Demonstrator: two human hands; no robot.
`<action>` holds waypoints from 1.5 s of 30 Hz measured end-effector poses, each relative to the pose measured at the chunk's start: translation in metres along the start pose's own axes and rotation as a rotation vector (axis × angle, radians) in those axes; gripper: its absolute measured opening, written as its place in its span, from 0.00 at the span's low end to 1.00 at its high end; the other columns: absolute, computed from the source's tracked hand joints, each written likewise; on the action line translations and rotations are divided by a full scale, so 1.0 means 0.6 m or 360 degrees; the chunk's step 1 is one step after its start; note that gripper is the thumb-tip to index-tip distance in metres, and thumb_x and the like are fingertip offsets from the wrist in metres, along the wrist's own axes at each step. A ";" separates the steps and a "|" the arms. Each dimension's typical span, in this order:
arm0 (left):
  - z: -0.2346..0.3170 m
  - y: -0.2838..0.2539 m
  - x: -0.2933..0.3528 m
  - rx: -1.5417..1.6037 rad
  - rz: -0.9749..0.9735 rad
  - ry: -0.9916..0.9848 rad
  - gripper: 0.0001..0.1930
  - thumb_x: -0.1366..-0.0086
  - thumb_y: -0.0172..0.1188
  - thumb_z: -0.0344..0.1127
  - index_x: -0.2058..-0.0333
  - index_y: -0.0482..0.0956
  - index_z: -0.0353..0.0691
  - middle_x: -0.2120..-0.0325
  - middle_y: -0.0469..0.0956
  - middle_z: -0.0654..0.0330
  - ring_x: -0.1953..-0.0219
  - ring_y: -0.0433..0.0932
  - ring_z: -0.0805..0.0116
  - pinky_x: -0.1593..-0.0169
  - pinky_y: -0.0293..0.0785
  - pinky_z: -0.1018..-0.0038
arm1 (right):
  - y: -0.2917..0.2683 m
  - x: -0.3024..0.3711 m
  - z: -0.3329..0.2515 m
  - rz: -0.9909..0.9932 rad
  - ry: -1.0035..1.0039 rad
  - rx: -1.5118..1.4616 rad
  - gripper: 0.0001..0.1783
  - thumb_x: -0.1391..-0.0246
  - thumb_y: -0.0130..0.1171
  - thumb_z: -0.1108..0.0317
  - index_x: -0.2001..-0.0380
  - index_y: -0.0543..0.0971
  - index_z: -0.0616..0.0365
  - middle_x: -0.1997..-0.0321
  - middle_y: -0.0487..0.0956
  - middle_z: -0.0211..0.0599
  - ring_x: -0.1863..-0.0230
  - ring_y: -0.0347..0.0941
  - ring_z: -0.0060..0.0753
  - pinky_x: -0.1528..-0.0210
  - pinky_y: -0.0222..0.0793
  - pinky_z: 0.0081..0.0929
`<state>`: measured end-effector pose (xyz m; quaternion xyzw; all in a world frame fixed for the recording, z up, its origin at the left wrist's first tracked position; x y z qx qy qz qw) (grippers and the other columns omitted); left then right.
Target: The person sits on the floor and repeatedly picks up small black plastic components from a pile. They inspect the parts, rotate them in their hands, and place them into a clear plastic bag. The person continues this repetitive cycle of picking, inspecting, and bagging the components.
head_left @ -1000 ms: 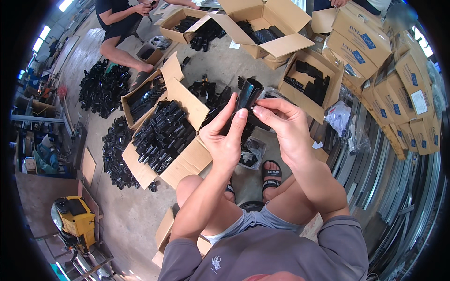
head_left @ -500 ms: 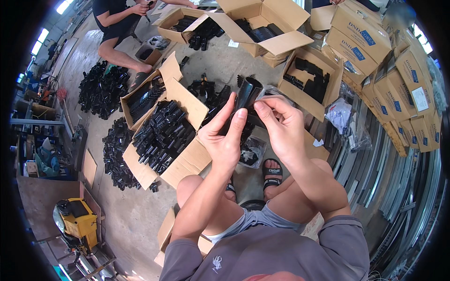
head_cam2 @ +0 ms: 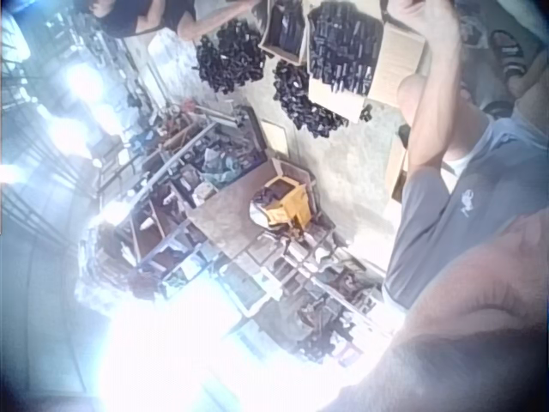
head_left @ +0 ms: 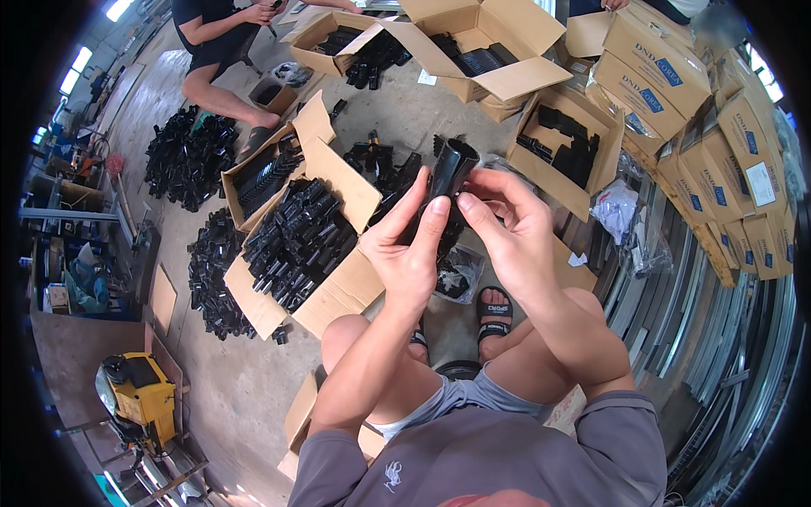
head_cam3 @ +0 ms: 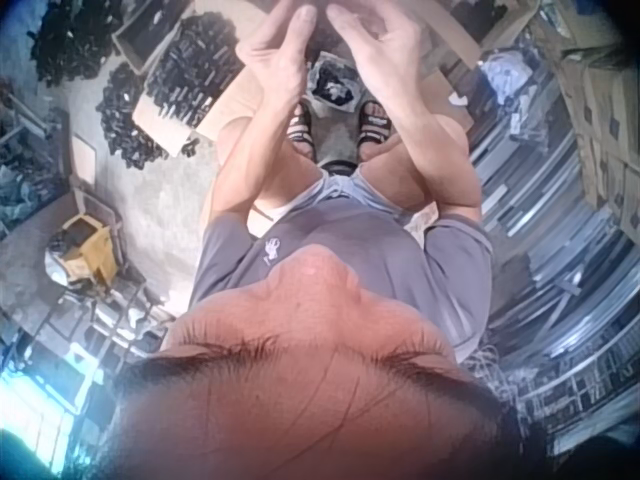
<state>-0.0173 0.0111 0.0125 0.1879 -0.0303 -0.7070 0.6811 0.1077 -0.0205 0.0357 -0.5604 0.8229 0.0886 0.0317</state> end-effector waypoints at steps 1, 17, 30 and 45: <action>0.000 0.000 0.000 0.0005 0.0002 -0.0007 0.19 0.37 0.66 0.25 0.47 0.79 0.33 0.58 0.83 0.57 0.59 0.77 0.79 0.52 0.73 0.81 | 0.002 0.000 -0.002 0.0009 0.0087 -0.0096 0.10 0.42 0.65 0.67 0.63 0.82 0.64 0.61 0.81 0.36 0.59 0.77 0.25 0.54 0.72 0.25; 0.000 0.001 0.002 -0.0034 0.0004 -0.0014 0.20 0.38 0.67 0.26 0.47 0.79 0.33 0.58 0.84 0.56 0.58 0.78 0.78 0.51 0.73 0.80 | -0.002 0.004 0.006 -0.0058 -0.0051 -0.0069 0.12 0.39 0.62 0.68 0.57 0.78 0.64 0.59 0.81 0.34 0.57 0.75 0.24 0.48 0.68 0.26; 0.001 0.000 0.000 -0.0019 -0.0005 0.0015 0.19 0.38 0.67 0.26 0.47 0.79 0.33 0.58 0.84 0.56 0.59 0.78 0.79 0.52 0.74 0.81 | 0.002 0.001 0.015 -0.0126 -0.0038 -0.0225 0.10 0.39 0.59 0.72 0.55 0.77 0.64 0.54 0.78 0.35 0.53 0.73 0.23 0.49 0.68 0.23; 0.003 -0.002 -0.001 0.0016 -0.0006 -0.0029 0.19 0.38 0.67 0.26 0.48 0.80 0.34 0.58 0.84 0.57 0.59 0.78 0.79 0.52 0.73 0.81 | 0.007 0.001 0.020 -0.0114 -0.0142 -0.0246 0.10 0.35 0.56 0.69 0.55 0.76 0.65 0.53 0.76 0.34 0.55 0.72 0.18 0.51 0.67 0.20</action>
Point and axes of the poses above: each hand's wrist, its own x-axis away from the middle knuckle, its own y-axis out of the palm, z = x × y, the point moved 1 cm from there along -x, towards the middle knuckle
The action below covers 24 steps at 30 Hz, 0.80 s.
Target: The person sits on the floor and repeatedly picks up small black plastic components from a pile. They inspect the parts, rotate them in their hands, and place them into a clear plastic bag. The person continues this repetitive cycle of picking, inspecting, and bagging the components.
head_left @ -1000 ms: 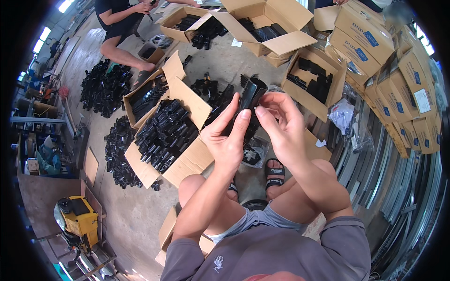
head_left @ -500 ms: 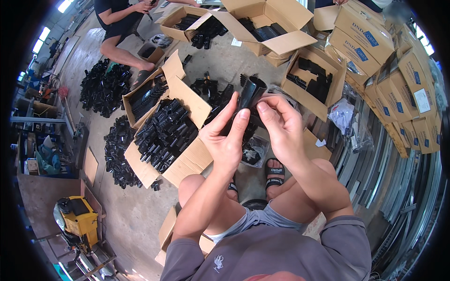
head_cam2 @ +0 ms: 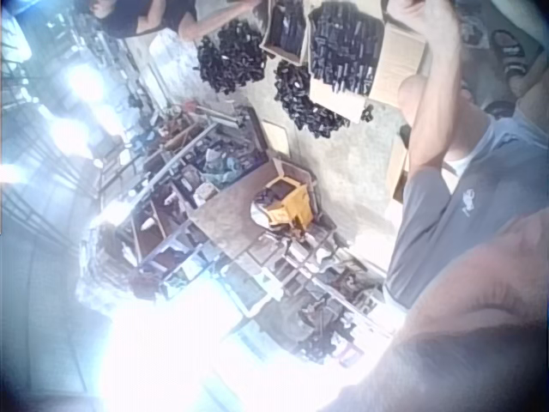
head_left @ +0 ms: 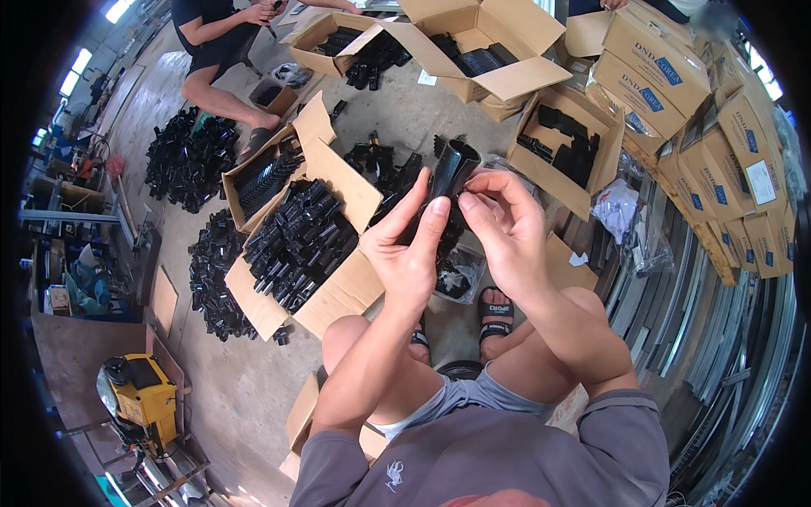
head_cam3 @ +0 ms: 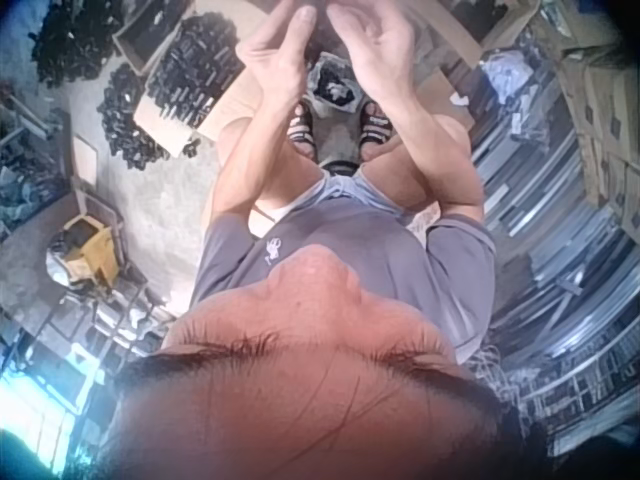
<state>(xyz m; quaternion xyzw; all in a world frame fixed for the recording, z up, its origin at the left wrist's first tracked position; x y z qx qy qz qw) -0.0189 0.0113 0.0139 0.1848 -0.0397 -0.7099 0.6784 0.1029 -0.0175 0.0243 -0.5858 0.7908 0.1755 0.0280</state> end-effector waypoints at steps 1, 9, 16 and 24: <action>0.000 0.000 0.000 -0.0002 -0.0001 0.0007 0.19 0.38 0.67 0.25 0.48 0.80 0.34 0.58 0.84 0.57 0.60 0.78 0.79 0.52 0.73 0.81 | -0.002 -0.001 -0.003 -0.0006 0.0032 0.0049 0.11 0.34 0.56 0.69 0.54 0.76 0.65 0.53 0.76 0.34 0.55 0.72 0.18 0.51 0.67 0.19; 0.000 -0.007 -0.008 0.0156 0.0068 -0.0126 0.19 0.36 0.65 0.28 0.46 0.79 0.34 0.60 0.84 0.59 0.61 0.78 0.79 0.54 0.75 0.80 | -0.009 -0.013 -0.029 -0.0183 0.0518 -0.0116 0.21 0.40 0.61 0.72 0.45 0.70 0.65 0.49 0.75 0.38 0.49 0.72 0.22 0.48 0.70 0.22; -0.013 -0.015 -0.029 0.0701 0.0003 -0.0711 0.21 0.28 0.55 0.38 0.40 0.71 0.37 0.54 0.80 0.57 0.55 0.81 0.68 0.49 0.78 0.72 | -0.027 -0.023 -0.001 -0.0416 0.0577 0.0088 0.27 0.49 0.69 0.77 0.45 0.73 0.67 0.54 0.79 0.40 0.54 0.77 0.24 0.53 0.76 0.24; 0.009 -0.015 -0.025 0.0616 -0.0470 -0.0844 0.31 0.34 0.60 0.25 0.34 0.60 0.39 0.44 0.75 0.57 0.44 0.74 0.72 0.40 0.69 0.73 | -0.049 -0.026 0.005 0.0044 0.0648 -0.0309 0.13 0.42 0.64 0.72 0.55 0.80 0.66 0.60 0.83 0.37 0.60 0.80 0.24 0.53 0.75 0.22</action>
Point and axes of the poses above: each hand's wrist, its own x-axis away from the middle knuckle, its own y-axis out of the palm, z = x × y, the point moved 1 cm from there along -x, towards the middle knuckle
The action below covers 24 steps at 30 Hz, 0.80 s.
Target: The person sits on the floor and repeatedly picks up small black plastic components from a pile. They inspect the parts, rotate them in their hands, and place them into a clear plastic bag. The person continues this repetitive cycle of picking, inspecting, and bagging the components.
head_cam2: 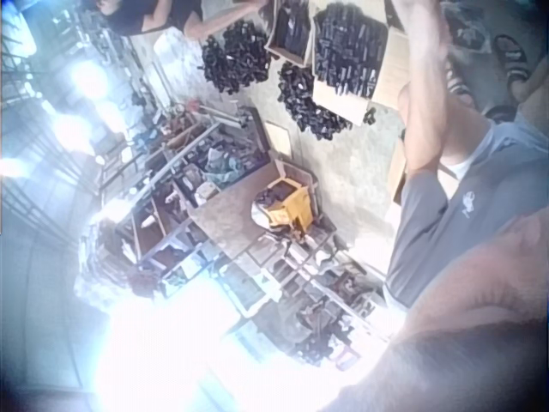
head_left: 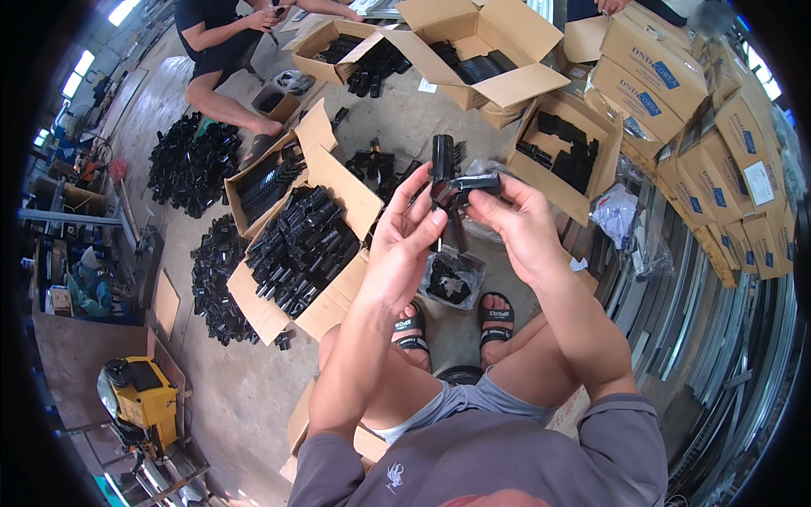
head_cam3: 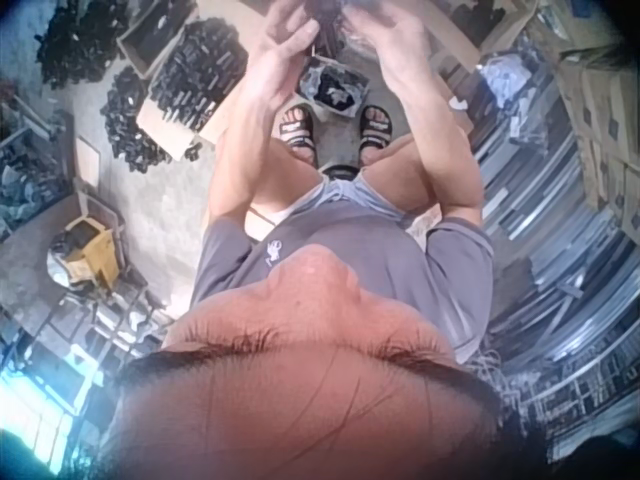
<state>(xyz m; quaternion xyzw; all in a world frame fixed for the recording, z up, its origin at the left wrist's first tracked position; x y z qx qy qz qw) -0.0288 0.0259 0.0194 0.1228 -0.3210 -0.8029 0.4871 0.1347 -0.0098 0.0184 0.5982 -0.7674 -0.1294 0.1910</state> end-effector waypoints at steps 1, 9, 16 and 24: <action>0.001 0.003 0.004 0.0007 -0.0053 -0.0013 0.32 0.35 0.61 0.24 0.34 0.60 0.38 0.43 0.74 0.57 0.43 0.72 0.73 0.40 0.68 0.75 | 0.000 0.000 -0.002 0.0008 -0.0022 0.0034 0.12 0.42 0.64 0.72 0.56 0.80 0.66 0.61 0.83 0.37 0.61 0.80 0.24 0.54 0.75 0.22; -0.017 -0.003 0.008 0.0233 -0.0090 -0.0539 0.29 0.36 0.62 0.24 0.38 0.62 0.35 0.48 0.77 0.53 0.45 0.76 0.61 0.41 0.77 0.68 | -0.001 0.007 -0.004 0.0115 -0.0115 0.0228 0.09 0.41 0.64 0.71 0.62 0.80 0.66 0.64 0.83 0.36 0.66 0.79 0.22 0.62 0.75 0.20; -0.031 -0.020 0.002 0.0057 -0.0070 -0.0513 0.23 0.39 0.67 0.27 0.45 0.71 0.36 0.53 0.80 0.54 0.53 0.81 0.63 0.48 0.82 0.71 | -0.001 0.007 -0.014 0.0135 -0.0313 0.0301 0.10 0.42 0.64 0.74 0.59 0.79 0.68 0.64 0.81 0.35 0.66 0.79 0.21 0.63 0.75 0.18; -0.034 -0.009 0.003 -0.0131 0.0058 -0.0372 0.17 0.44 0.72 0.26 0.55 0.81 0.36 0.62 0.84 0.60 0.62 0.81 0.78 0.57 0.77 0.81 | 0.005 0.013 -0.012 0.0110 -0.0414 0.0431 0.31 0.44 0.65 0.75 0.39 0.67 0.71 0.54 0.77 0.36 0.59 0.78 0.23 0.59 0.77 0.20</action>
Point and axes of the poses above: each hand's wrist, its own x-axis away from the middle knuckle, its own y-axis out of the palm, z = x × y, the point moved 1 cm from there along -x, towards the middle knuckle
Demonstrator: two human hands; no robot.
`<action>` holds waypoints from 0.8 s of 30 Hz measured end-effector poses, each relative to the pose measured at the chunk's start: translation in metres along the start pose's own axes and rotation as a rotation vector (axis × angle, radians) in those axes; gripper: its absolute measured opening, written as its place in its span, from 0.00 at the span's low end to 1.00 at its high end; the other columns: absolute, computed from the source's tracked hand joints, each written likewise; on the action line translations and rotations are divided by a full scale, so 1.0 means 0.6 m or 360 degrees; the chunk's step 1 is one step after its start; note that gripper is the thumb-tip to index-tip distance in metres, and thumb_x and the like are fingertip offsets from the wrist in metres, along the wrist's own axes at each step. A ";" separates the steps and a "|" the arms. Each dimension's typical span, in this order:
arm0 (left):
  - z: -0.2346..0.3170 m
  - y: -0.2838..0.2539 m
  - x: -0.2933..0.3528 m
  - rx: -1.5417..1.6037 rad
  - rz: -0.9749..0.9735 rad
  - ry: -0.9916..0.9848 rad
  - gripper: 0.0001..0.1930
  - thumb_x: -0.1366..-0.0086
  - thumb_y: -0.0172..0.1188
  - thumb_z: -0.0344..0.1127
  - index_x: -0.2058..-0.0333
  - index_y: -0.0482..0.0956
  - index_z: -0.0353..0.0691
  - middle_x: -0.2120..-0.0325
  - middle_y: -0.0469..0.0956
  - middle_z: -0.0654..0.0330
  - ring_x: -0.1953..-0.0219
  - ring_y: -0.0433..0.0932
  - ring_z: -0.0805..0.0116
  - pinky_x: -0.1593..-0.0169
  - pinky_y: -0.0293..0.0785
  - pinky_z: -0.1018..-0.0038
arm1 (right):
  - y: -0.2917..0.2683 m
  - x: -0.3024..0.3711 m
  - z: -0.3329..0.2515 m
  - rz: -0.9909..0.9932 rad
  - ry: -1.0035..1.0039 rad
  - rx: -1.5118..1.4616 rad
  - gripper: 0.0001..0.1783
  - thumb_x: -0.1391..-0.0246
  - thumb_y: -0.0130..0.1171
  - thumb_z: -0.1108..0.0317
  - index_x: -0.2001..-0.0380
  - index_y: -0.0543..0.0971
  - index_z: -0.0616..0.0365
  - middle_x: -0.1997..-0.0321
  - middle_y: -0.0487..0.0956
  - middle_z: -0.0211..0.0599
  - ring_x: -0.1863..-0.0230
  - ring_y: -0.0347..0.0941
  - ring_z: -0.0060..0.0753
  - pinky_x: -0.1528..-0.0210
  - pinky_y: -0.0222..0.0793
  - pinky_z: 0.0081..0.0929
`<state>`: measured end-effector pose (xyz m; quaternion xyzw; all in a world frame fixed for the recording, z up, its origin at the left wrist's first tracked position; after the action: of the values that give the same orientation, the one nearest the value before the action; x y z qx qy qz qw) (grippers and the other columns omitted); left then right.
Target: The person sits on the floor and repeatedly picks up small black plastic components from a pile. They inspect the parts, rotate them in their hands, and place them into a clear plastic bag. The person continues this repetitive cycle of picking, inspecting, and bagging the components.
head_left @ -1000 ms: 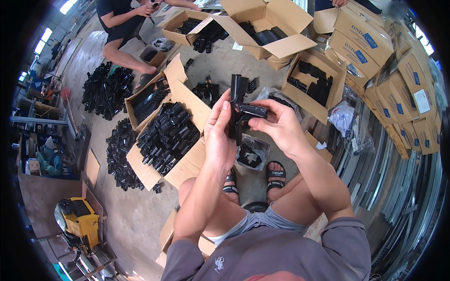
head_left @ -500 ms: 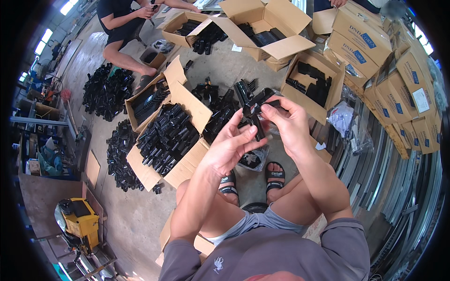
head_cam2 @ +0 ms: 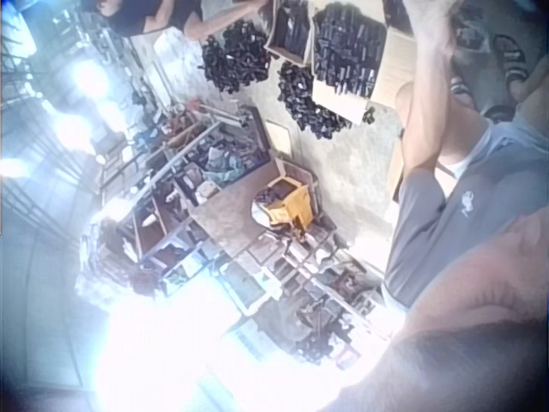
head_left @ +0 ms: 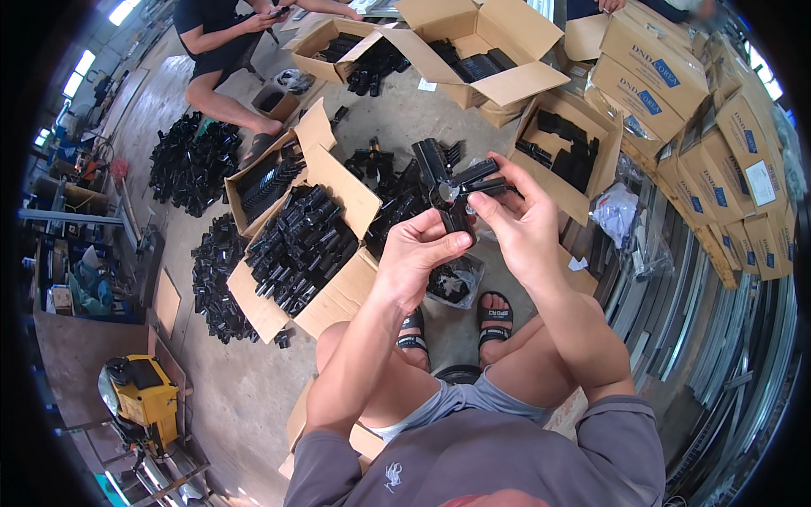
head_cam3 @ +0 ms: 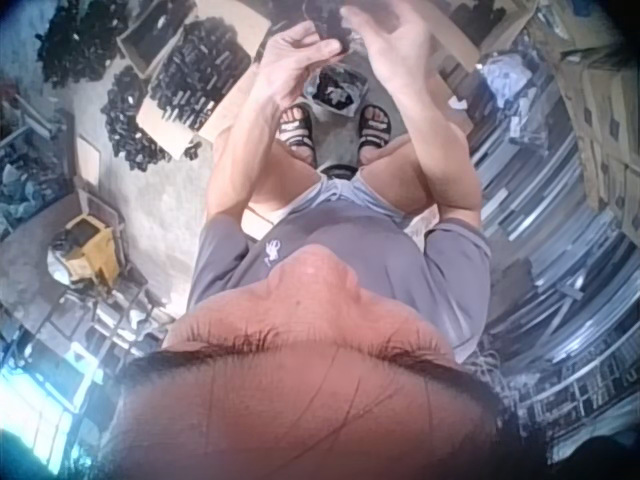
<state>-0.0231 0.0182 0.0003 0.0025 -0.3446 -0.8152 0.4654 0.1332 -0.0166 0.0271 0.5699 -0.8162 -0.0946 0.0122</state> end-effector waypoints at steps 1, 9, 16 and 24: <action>0.000 -0.001 0.000 -0.0026 0.0020 0.0016 0.17 0.44 0.72 0.26 0.55 0.81 0.36 0.62 0.84 0.60 0.62 0.80 0.79 0.57 0.77 0.81 | -0.001 -0.001 0.002 -0.0014 0.0022 -0.0045 0.31 0.44 0.65 0.75 0.39 0.67 0.71 0.54 0.77 0.36 0.59 0.78 0.23 0.58 0.77 0.20; 0.012 0.003 0.003 -0.0371 0.0139 0.0227 0.21 0.45 0.71 0.23 0.51 0.80 0.30 0.61 0.84 0.60 0.62 0.79 0.81 0.57 0.76 0.80 | 0.003 -0.003 0.008 -0.0044 0.0210 -0.0320 0.34 0.43 0.64 0.76 0.36 0.62 0.70 0.51 0.76 0.40 0.59 0.79 0.24 0.54 0.75 0.21; 0.066 -0.038 -0.001 -0.1534 0.0396 0.0468 0.24 0.48 0.72 0.23 0.50 0.79 0.27 0.63 0.86 0.57 0.64 0.81 0.78 0.57 0.77 0.79 | -0.015 -0.022 0.055 0.0050 0.0316 0.0080 0.38 0.41 0.64 0.56 0.36 0.62 0.67 0.48 0.73 0.45 0.54 0.75 0.26 0.58 0.74 0.23; 0.060 -0.108 -0.020 -0.2696 0.0458 0.0444 0.24 0.53 0.72 0.32 0.54 0.84 0.39 0.69 0.82 0.44 0.62 0.81 0.47 0.54 0.76 0.60 | -0.065 -0.005 0.333 -0.1614 0.0699 0.2132 0.15 0.46 0.57 0.63 0.57 0.84 0.57 0.56 0.82 0.51 0.52 0.79 0.51 0.50 0.75 0.42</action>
<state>-0.0770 0.0689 -0.0123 -0.2884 0.4410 -0.7227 0.4472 0.1450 0.0014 -0.1753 0.7575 -0.3266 0.5239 -0.2124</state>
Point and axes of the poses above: each hand's wrist, its own x-axis away from the middle knuckle, its own y-axis out of the palm, z = x × y, the point moved 1 cm from there along -x, towards the middle knuckle
